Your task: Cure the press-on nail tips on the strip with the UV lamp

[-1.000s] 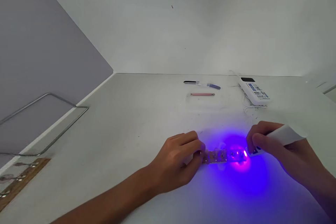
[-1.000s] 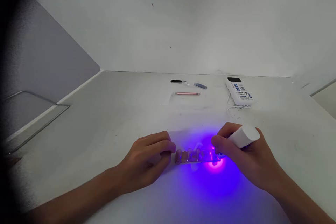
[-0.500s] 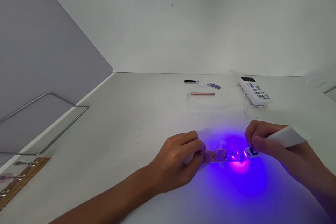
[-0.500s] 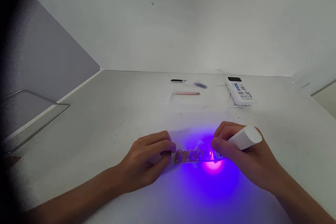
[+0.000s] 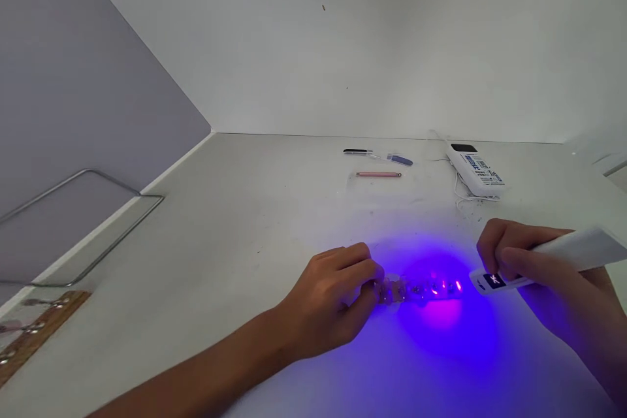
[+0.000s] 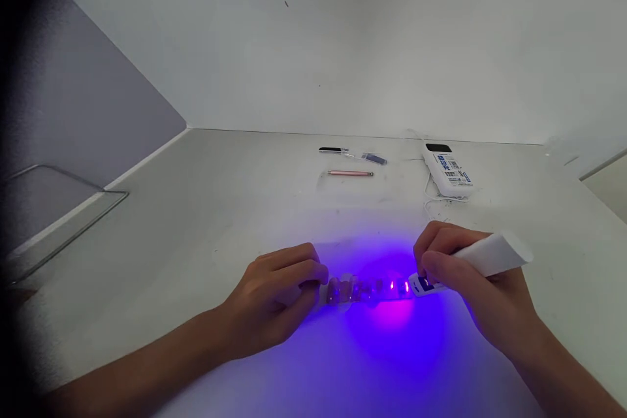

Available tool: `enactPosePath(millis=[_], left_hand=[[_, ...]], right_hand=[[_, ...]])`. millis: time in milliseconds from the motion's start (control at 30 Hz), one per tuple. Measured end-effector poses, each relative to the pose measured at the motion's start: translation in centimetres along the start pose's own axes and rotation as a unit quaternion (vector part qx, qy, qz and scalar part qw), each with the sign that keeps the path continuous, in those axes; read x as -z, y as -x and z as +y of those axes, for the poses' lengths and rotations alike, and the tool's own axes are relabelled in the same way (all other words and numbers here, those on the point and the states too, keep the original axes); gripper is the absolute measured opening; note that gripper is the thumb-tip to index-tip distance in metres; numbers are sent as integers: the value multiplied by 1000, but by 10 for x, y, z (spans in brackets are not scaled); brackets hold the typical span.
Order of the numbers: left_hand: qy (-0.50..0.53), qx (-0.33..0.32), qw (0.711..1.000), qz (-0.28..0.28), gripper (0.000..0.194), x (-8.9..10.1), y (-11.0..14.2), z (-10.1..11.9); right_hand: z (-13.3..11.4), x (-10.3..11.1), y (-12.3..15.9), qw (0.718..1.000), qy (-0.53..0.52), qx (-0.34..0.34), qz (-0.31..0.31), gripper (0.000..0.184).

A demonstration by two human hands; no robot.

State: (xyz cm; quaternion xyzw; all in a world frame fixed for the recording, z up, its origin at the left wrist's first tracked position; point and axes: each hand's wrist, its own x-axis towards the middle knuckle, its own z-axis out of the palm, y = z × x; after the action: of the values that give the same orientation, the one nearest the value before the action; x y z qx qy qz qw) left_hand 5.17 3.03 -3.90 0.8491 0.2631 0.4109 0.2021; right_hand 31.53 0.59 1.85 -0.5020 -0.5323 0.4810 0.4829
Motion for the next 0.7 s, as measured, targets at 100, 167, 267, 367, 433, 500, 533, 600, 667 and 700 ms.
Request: enactPosePath(millis=[100, 167, 267, 367, 433, 500, 533, 600, 667, 700], left_hand=[[-1, 0, 1000, -1, 24, 0, 1, -1], [-4, -3, 1000, -3, 23, 0, 1, -1], [-13, -2, 1000, -3, 24, 1, 1, -1], [-25, 2, 1000, -6, 24, 0, 2, -1], [-30, 3, 1000, -6, 25, 0, 1, -1], [-32, 3, 999, -1, 26, -1, 1, -1], [-31, 3, 999, 0, 26, -1, 0, -1], [-29, 3, 1000, 0, 25, -2, 0, -1], [-25, 4, 1000, -2, 24, -2, 0, -1], [-23, 4, 1000, -2, 24, -2, 0, -1]], right_hand=[[-1, 5, -4, 999, 1, 15, -52, 30], [0, 7, -5, 999, 5, 28, -45, 29], [0, 4, -4, 999, 34, 24, 9, 27], [1, -2, -2, 992, 120, 18, 23, 28], [2, -5, -2, 984, 176, 16, -25, 30], [2, -7, -2, 978, 202, 4, -59, 30], [2, -8, -2, 977, 205, 1, -60, 30], [2, -9, -1, 976, 211, 4, -50, 30], [1, -11, 0, 974, 220, 15, -46, 30], [0, -11, 0, 974, 223, 19, -44, 31]])
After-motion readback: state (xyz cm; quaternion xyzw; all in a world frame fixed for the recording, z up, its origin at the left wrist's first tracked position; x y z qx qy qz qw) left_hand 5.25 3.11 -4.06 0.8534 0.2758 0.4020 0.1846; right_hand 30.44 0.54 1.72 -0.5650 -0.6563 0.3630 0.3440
